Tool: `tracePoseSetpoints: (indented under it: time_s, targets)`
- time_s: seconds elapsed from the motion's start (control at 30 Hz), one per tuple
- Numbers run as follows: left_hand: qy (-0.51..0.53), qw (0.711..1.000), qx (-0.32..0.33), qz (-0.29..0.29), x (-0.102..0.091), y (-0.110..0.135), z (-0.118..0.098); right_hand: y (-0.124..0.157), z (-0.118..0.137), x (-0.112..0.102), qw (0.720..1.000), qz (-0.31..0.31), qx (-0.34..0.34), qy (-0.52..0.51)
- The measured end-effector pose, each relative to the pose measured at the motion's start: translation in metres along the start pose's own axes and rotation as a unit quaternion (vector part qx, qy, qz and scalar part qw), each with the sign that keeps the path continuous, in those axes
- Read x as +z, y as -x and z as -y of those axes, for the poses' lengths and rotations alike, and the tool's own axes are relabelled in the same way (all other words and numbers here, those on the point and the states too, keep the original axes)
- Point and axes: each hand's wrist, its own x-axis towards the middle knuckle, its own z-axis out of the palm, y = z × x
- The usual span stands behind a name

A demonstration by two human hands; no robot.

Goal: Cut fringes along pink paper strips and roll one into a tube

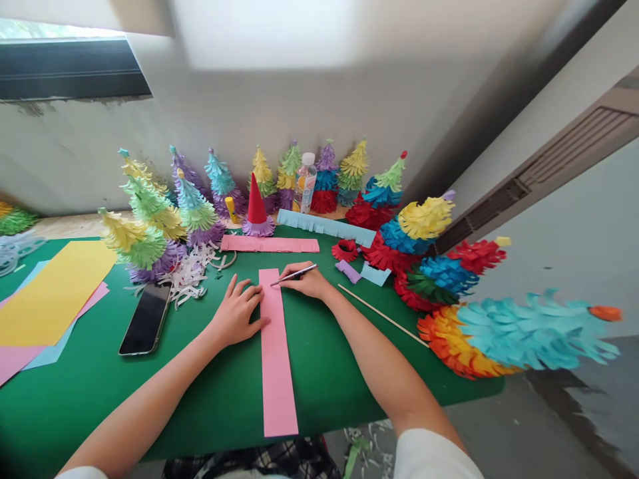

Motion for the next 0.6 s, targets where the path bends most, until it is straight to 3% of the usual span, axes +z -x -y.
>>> tracePoseSetpoints:
  time_s: [0.6]
  targets:
    - [0.008, 1.0, -0.006, 0.003, -0.001, 0.0, -0.001, 0.011, -0.009, -0.024, 0.999, 0.005, 0.043, -0.004]
